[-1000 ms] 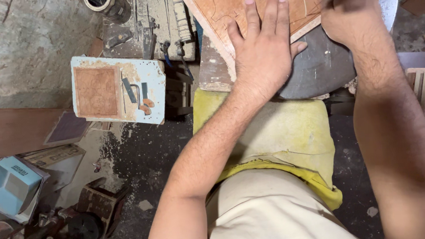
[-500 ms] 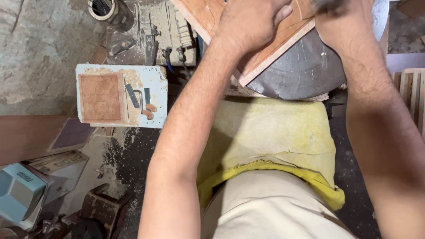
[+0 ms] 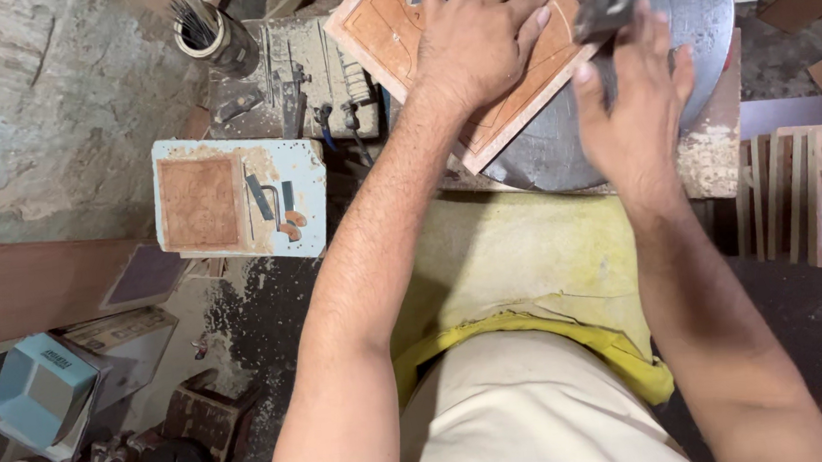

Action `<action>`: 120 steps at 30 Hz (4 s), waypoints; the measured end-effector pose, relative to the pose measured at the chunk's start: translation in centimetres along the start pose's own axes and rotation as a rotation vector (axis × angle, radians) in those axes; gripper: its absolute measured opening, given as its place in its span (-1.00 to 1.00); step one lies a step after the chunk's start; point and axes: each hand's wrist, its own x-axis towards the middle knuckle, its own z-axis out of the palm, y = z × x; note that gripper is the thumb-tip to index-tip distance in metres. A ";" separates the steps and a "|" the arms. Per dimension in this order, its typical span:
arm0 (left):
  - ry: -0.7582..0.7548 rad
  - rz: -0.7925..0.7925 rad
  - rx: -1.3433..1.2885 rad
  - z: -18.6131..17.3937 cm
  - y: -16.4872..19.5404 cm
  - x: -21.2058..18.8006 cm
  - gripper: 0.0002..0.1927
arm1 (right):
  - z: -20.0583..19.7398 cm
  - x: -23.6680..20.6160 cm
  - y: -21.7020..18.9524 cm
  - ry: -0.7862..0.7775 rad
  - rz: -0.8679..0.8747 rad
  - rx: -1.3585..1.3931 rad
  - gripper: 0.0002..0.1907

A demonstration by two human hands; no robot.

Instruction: The person cuts a wooden board on a scroll saw, guiding the board by hand along drawn pattern lines to cut out shaped openings. They rotate and reposition the board repeatedly while cutting, then at the end pull the board away and remove the cut-out wooden pieces.

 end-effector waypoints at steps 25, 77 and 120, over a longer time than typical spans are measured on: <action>-0.114 0.057 -0.023 -0.8 -2.1 -1.8 -0.44 | -2.5 3.5 3.6 -0.417 -0.131 -0.152 -0.07; 0.373 -0.826 -1.811 2.8 4.2 -18.5 -0.57 | -3.6 8.7 6.7 -0.611 -0.192 -0.294 -0.22; 0.378 -0.781 -1.653 2.9 2.7 -16.6 -0.57 | -3.6 7.8 4.4 -0.444 -0.218 -0.029 -0.27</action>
